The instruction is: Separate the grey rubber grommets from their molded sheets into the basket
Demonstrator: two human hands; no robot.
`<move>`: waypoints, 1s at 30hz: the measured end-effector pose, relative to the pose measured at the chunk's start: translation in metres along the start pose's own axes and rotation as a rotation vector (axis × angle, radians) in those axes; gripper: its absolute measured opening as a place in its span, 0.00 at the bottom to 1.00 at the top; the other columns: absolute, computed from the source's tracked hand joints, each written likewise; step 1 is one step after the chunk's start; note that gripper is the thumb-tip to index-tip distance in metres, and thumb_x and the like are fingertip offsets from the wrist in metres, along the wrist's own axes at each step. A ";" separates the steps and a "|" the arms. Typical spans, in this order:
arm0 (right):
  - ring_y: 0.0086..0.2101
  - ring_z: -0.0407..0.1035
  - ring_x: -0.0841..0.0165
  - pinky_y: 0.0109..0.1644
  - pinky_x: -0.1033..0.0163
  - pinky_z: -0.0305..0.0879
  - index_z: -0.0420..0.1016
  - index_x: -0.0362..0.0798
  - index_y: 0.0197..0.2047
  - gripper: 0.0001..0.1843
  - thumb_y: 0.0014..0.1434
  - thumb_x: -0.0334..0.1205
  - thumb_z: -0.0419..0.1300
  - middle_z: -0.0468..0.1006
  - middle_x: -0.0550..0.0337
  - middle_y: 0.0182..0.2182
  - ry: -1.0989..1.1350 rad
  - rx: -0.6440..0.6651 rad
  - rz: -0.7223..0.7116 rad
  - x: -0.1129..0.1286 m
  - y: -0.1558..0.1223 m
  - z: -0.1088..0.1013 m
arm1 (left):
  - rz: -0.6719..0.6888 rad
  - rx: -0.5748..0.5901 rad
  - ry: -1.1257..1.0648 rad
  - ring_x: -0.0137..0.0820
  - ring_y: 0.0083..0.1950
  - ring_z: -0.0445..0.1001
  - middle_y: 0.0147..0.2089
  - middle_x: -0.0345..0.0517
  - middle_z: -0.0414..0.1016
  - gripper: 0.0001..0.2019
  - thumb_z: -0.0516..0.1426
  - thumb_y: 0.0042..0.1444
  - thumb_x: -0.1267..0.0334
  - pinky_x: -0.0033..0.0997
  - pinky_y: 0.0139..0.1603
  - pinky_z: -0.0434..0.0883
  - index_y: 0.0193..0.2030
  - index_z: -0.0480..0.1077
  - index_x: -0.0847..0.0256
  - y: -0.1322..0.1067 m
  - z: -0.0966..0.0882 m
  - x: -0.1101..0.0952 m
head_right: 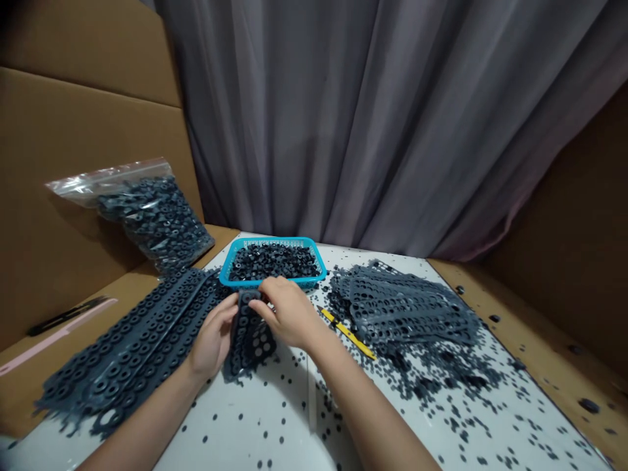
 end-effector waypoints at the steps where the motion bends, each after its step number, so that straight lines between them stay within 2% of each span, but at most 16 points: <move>1: 0.32 0.58 0.67 0.35 0.63 0.52 0.63 0.46 0.33 0.11 0.64 0.44 0.49 0.67 0.58 0.30 -0.088 0.017 -0.013 0.002 -0.001 0.002 | -0.007 0.030 0.052 0.41 0.51 0.70 0.46 0.47 0.77 0.15 0.57 0.49 0.64 0.37 0.54 0.63 0.44 0.74 0.61 -0.001 0.001 0.000; 5: 0.34 0.61 0.64 0.35 0.62 0.51 0.64 0.45 0.35 0.16 0.65 0.47 0.45 0.70 0.53 0.33 -0.328 0.052 -0.010 0.003 -0.001 0.006 | 0.056 0.125 0.312 0.41 0.52 0.68 0.48 0.46 0.75 0.15 0.55 0.49 0.68 0.37 0.55 0.61 0.44 0.74 0.59 -0.002 0.005 -0.004; 9: 0.35 0.63 0.63 0.36 0.61 0.50 0.65 0.44 0.35 0.18 0.65 0.49 0.45 0.72 0.52 0.33 -0.410 0.086 0.038 0.002 -0.001 0.008 | 0.236 0.169 0.678 0.39 0.49 0.67 0.43 0.46 0.73 0.09 0.54 0.51 0.68 0.35 0.51 0.62 0.37 0.74 0.58 -0.007 0.012 -0.013; 12: 0.30 0.62 0.66 0.33 0.62 0.50 0.64 0.45 0.31 0.16 0.64 0.46 0.47 0.71 0.56 0.28 -0.301 0.125 0.079 -0.003 -0.002 0.009 | 0.320 0.218 0.909 0.37 0.42 0.66 0.36 0.45 0.70 0.06 0.53 0.55 0.65 0.34 0.43 0.63 0.34 0.71 0.58 -0.010 0.019 -0.019; 15: 0.25 0.57 0.71 0.30 0.65 0.48 0.61 0.46 0.25 0.16 0.64 0.42 0.48 0.65 0.62 0.23 0.041 0.218 0.075 -0.009 -0.004 0.013 | 0.307 0.273 0.976 0.36 0.38 0.65 0.32 0.44 0.68 0.08 0.53 0.56 0.61 0.32 0.39 0.61 0.30 0.70 0.59 -0.010 0.021 -0.021; 17: 0.25 0.56 0.73 0.30 0.66 0.50 0.61 0.45 0.24 0.17 0.63 0.42 0.48 0.63 0.64 0.22 0.376 0.284 0.084 -0.012 -0.005 0.019 | 0.250 0.307 0.899 0.35 0.36 0.65 0.30 0.43 0.68 0.11 0.52 0.57 0.58 0.31 0.38 0.61 0.27 0.69 0.59 -0.008 0.020 -0.020; 20: 0.28 0.58 0.72 0.33 0.66 0.53 0.62 0.45 0.26 0.17 0.61 0.48 0.52 0.66 0.63 0.24 0.903 0.334 0.115 -0.013 -0.005 0.031 | 0.109 0.318 0.589 0.33 0.34 0.65 0.28 0.42 0.68 0.17 0.50 0.59 0.55 0.29 0.38 0.61 0.24 0.68 0.61 -0.007 0.015 -0.015; 22: 0.25 0.56 0.73 0.30 0.67 0.51 0.61 0.45 0.25 0.17 0.58 0.49 0.55 0.63 0.64 0.22 1.185 0.308 0.127 -0.013 -0.003 0.036 | 0.007 0.230 0.315 0.30 0.32 0.66 0.27 0.41 0.69 0.17 0.54 0.55 0.52 0.27 0.37 0.63 0.23 0.68 0.62 -0.006 0.009 -0.010; 24: 0.21 0.50 0.75 0.26 0.67 0.46 0.57 0.46 0.23 0.19 0.56 0.48 0.58 0.57 0.67 0.20 1.397 0.225 0.119 -0.013 -0.001 0.034 | -0.085 0.077 0.054 0.27 0.29 0.66 0.25 0.38 0.68 0.16 0.60 0.47 0.50 0.25 0.33 0.64 0.23 0.68 0.63 -0.006 0.002 -0.004; 26: 0.20 0.47 0.76 0.25 0.67 0.44 0.54 0.47 0.21 0.20 0.56 0.48 0.57 0.52 0.69 0.19 1.497 0.108 0.082 -0.015 0.001 0.024 | -0.148 -0.046 -0.116 0.24 0.25 0.65 0.23 0.35 0.68 0.15 0.64 0.42 0.52 0.22 0.29 0.64 0.24 0.69 0.62 -0.006 -0.002 0.000; 27: 0.20 0.47 0.76 0.25 0.67 0.44 0.54 0.47 0.21 0.20 0.57 0.48 0.56 0.52 0.69 0.19 1.473 0.050 0.064 -0.015 0.001 0.016 | -0.163 -0.081 -0.155 0.23 0.24 0.65 0.23 0.34 0.68 0.14 0.65 0.42 0.53 0.21 0.28 0.64 0.25 0.70 0.62 -0.007 -0.002 0.001; 30: 0.22 0.51 0.74 0.28 0.66 0.48 0.59 0.47 0.24 0.17 0.60 0.47 0.53 0.56 0.66 0.20 1.083 -0.062 0.073 -0.011 -0.002 -0.009 | -0.163 -0.096 -0.160 0.24 0.28 0.71 0.27 0.37 0.74 0.11 0.64 0.45 0.56 0.21 0.33 0.67 0.31 0.74 0.62 -0.006 0.001 0.000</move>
Point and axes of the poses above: each hand's wrist, its own y-axis towards the middle knuckle, its own z-axis out of the palm, x = y × z, the point moved 5 cm from there along y, towards the middle knuckle
